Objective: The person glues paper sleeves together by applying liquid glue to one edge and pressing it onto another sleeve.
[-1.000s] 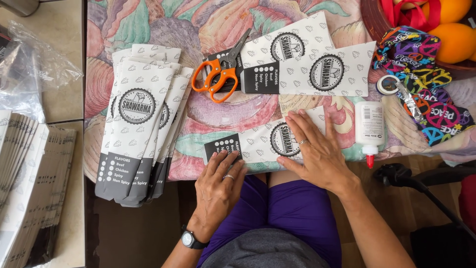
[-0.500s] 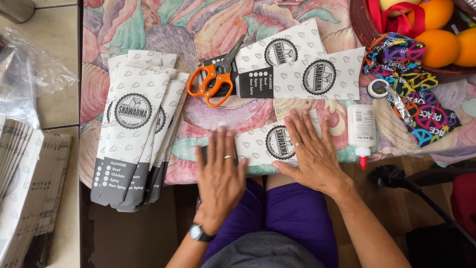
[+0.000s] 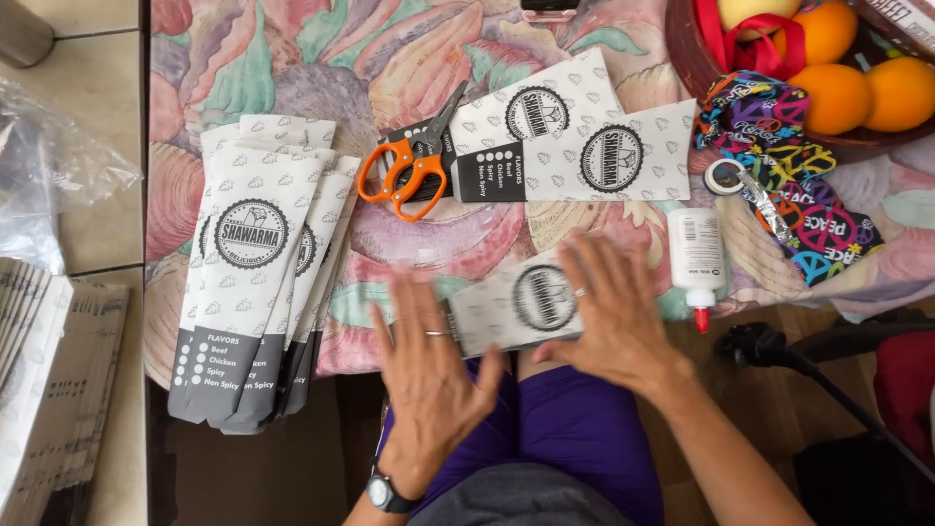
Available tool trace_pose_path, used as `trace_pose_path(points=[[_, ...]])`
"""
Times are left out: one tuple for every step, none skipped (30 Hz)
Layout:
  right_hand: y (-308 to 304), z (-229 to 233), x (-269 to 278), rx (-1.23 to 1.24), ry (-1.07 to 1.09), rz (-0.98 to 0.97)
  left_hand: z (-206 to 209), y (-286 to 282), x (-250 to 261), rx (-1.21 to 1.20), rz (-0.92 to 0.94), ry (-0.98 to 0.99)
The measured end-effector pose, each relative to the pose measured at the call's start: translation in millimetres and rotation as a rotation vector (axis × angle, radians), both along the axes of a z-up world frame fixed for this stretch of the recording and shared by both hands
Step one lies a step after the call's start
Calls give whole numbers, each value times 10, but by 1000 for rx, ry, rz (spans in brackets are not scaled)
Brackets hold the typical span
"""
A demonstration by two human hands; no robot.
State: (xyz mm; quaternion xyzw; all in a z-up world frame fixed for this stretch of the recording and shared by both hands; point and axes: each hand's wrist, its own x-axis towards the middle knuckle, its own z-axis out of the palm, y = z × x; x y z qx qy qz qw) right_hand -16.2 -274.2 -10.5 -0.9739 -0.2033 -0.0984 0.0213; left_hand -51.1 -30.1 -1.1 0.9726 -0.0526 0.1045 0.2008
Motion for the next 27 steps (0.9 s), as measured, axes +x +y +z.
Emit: trace_pose_path(points=[[59, -98, -27, -22, 37, 27, 5, -65, 15, 6, -173, -46], [140, -198, -47, -40, 77, 61, 16, -111, 21, 15, -339, -89], [110, -116, -17, -39, 79, 64, -74, -97, -6, 16, -336, -87], [91, -39, 54, -32, 85, 43, -162, -72, -2, 8, -348, -140], [72, 39, 126, -26, 91, 21, -251, -48, 4, 1, -361, -192], [11, 107, 207, -23, 90, 20, -291, -7, -11, 4, -362, -193], [-52, 173, 290, 18, -6, 43, -333, 33, -25, 120, -376, -198], [-125, 249, 384, 56, -105, 67, -374, 60, -30, 234, -387, -206], [-187, 192, 470, 56, -108, 68, -392, 80, -75, 234, -386, -209], [-246, 134, 554, 128, -131, 26, -412, 102, -128, 220, -423, -199], [-304, 75, 639, 200, -153, -16, -433, 123, -181, 207, -460, -188], [-336, 9, 675, 200, -155, -14, -237, 208, -170, 208, -459, -189], [-368, -59, 712, 191, -61, -83, -42, 293, -159, -65, -400, -40], [-394, -130, 747, 183, 35, -148, 156, 382, -158, -336, -333, 112], [-383, -189, 700, 184, 36, -144, 249, 615, -110, -335, -329, 112], [-378, -247, 652, 200, -10, -86, 341, 844, -62, -409, -217, 118], [-374, -306, 604, 216, -57, -28, 433, 1072, -18, -482, -103, 124], [-320, -247, 512, 217, -56, -24, 497, 1230, 19, -481, -99, 123], [-271, -187, 421, 291, -16, 31, 562, 1384, 56, -367, 42, -52], [-231, -123, 326, 365, 23, 82, 631, 1533, 109, -251, 175, -225], [-187, -144, 233, 365, 22, 81, 546, 1646, 157, -250, 174, -225], [-146, -165, 133, 358, 1, 117, 454, 1757, 211, 1, 233, -345], [-104, -188, 33, 351, -20, 152, 362, 1867, 264, 250, 285, -461], [-24, -155, -51, 351, -21, 150, 308, 1852, 335, 249, 282, -462], [58, -122, -134, 273, -55, 126, 253, 1839, 406, 389, 277, -442], [141, -91, -221, 194, -89, 103, 194, 1825, 468, 528, 273, -421], [167, -59, -240, 193, -90, 102, 175, 1746, 492, 527, 271, -422]])
